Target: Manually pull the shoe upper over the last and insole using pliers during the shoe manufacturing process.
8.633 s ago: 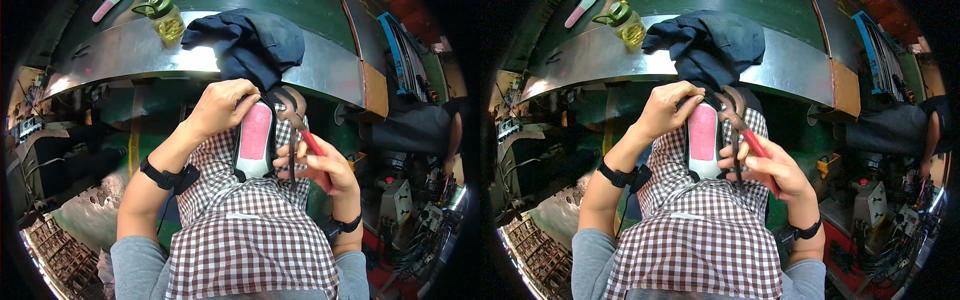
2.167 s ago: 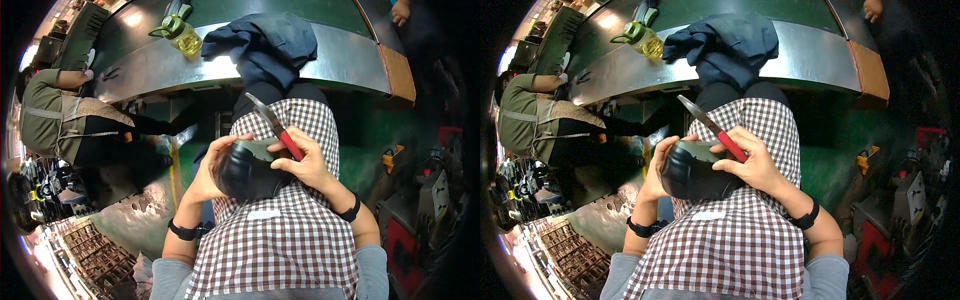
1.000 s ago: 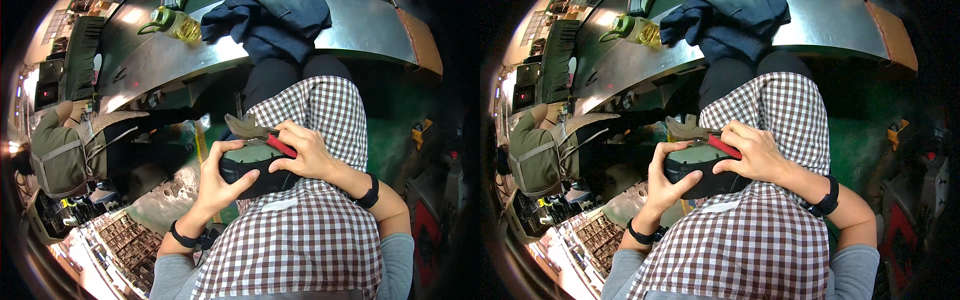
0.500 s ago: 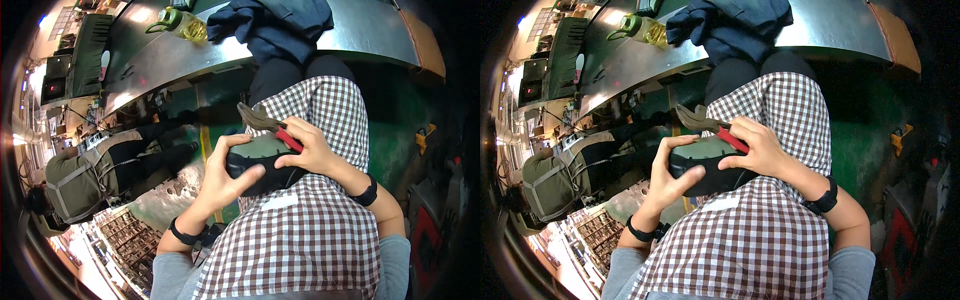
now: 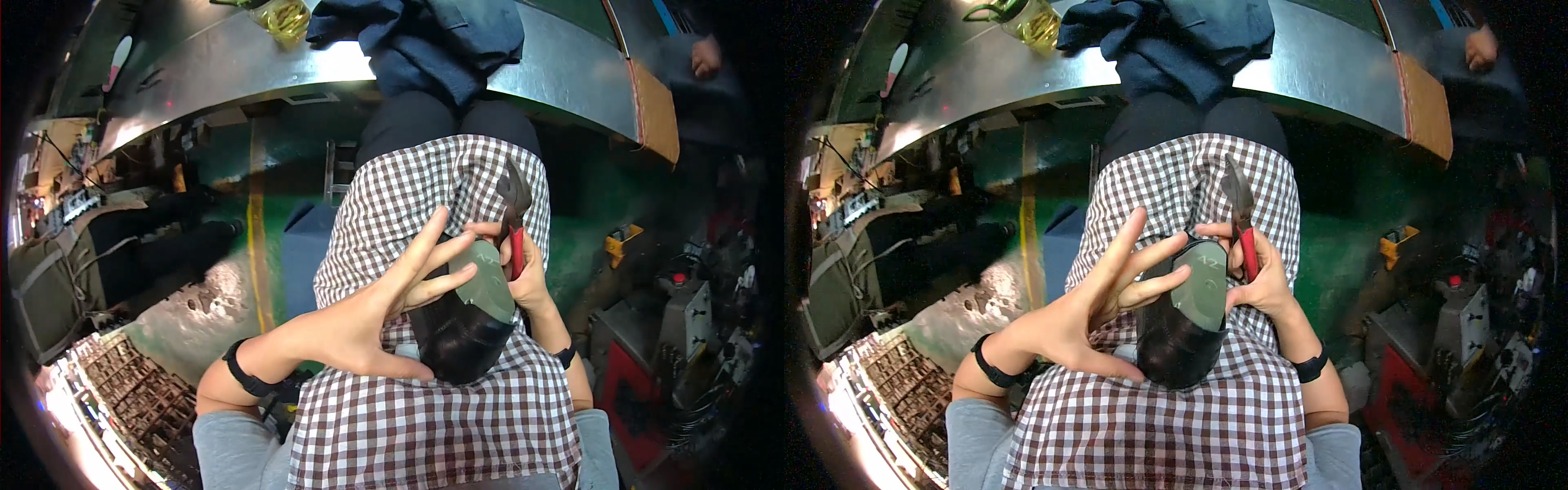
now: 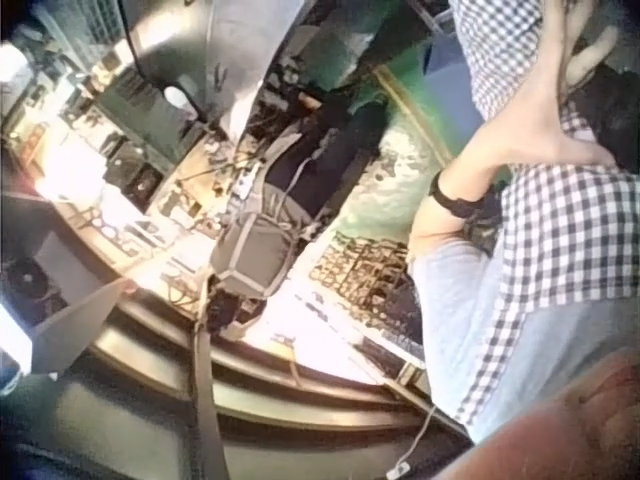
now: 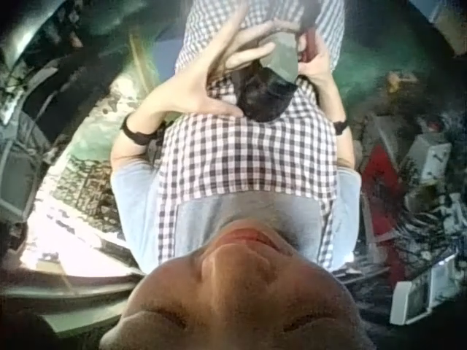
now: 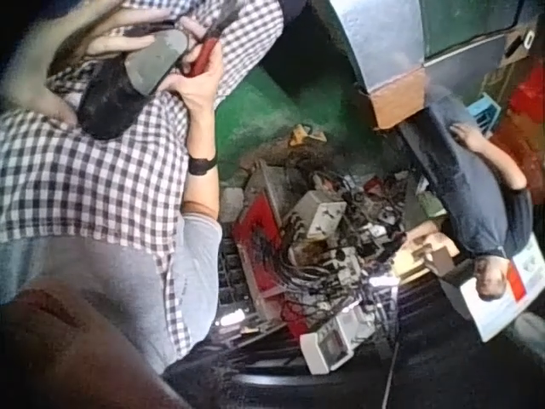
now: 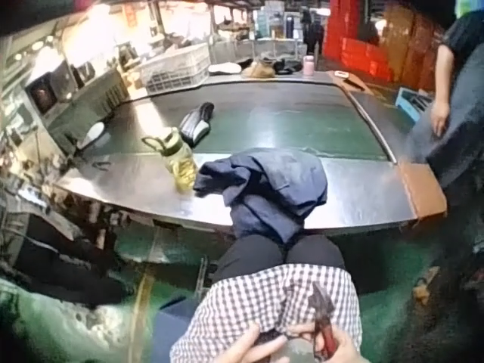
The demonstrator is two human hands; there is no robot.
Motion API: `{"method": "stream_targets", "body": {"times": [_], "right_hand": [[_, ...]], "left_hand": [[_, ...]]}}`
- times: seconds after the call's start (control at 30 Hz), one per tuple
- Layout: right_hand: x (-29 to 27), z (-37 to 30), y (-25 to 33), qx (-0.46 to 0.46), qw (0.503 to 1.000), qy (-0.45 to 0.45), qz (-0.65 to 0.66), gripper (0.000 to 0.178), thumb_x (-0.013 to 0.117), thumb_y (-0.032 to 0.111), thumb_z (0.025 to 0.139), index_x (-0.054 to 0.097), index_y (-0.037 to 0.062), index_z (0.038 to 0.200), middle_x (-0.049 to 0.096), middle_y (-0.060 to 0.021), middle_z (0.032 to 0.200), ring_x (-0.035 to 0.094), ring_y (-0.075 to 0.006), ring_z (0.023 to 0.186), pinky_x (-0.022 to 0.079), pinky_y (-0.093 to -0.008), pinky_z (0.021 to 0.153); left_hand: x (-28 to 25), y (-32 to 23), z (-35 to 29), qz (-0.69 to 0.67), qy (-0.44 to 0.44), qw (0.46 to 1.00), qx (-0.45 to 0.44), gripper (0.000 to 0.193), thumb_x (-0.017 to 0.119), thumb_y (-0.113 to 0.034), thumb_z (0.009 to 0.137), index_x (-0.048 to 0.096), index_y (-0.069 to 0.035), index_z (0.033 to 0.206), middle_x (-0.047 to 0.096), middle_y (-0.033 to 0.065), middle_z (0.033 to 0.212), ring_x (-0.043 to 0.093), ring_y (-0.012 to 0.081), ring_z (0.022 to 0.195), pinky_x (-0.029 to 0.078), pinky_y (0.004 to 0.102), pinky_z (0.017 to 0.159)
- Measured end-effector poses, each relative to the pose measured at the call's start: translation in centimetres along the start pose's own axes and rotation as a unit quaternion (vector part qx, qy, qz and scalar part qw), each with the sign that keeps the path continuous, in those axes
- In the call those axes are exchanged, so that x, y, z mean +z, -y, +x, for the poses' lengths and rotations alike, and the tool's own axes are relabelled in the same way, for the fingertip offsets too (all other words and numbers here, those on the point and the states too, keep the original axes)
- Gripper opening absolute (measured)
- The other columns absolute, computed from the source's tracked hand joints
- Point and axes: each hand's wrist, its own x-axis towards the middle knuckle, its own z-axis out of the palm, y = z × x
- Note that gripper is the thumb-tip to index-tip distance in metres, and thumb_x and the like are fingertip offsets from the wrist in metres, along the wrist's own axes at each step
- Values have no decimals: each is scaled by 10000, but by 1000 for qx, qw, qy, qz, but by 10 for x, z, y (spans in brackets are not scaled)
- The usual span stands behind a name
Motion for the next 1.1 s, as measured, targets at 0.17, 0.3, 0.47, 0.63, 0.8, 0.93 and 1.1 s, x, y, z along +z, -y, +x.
{"method": "stream_targets", "body": {"times": [0.17,0.3,0.47,0.63,0.8,0.93,1.1], "right_hand": [[6,1,7,46,997,5,-55,763,979,339,547,594,-2,1111,625,-145,1260,503,-29,807,414,-184,707],[33,17,18,60,989,-26,-131,798,977,332,547,600,8,1172,444,40,883,492,-64,828,412,-213,771],[64,55,26,-68,953,28,-295,534,935,291,639,534,33,880,546,-61,1046,526,-172,947,438,-300,836],[82,70,39,-118,938,36,-324,551,919,251,652,633,-10,1045,514,-45,920,511,-162,733,440,-314,656],[79,78,48,-93,897,133,-410,824,951,413,532,614,-19,1147,526,-56,953,486,-166,799,423,-313,727],[86,72,43,-196,848,96,-483,729,923,473,555,560,-22,947,550,-131,1017,562,-311,986,472,-416,806],[82,65,53,-33,934,66,-348,588,857,220,643,601,-10,1120,524,-82,899,554,-232,841,464,-350,731]], "left_hand": [[-1,-4,-6,42,-31,998,27,1397,910,-16,630,-111,-108,1580,81,222,1646,250,345,1494,251,464,1199],[-10,-12,-15,228,-103,968,30,1097,955,-215,598,360,-60,1507,304,230,1570,336,351,1446,291,443,1168],[-35,-11,-28,169,-248,954,8,763,818,-86,677,460,-53,1350,480,177,1421,475,271,1336,359,391,1117],[-46,1,-34,110,-329,938,-6,739,773,-123,704,440,-42,1359,527,132,1353,503,221,1265,372,363,1089],[-50,8,-25,120,-415,902,10,725,765,-180,758,429,-52,1387,550,120,1312,517,204,1227,396,347,1062],[-62,1,-22,157,-359,920,-15,914,874,-339,708,394,-68,1437,535,114,1314,525,205,1186,406,334,1037],[-60,0,-22,310,-302,902,15,1090,992,-280,514,415,-47,1409,484,122,1347,517,233,1235,418,356,1056]]}}
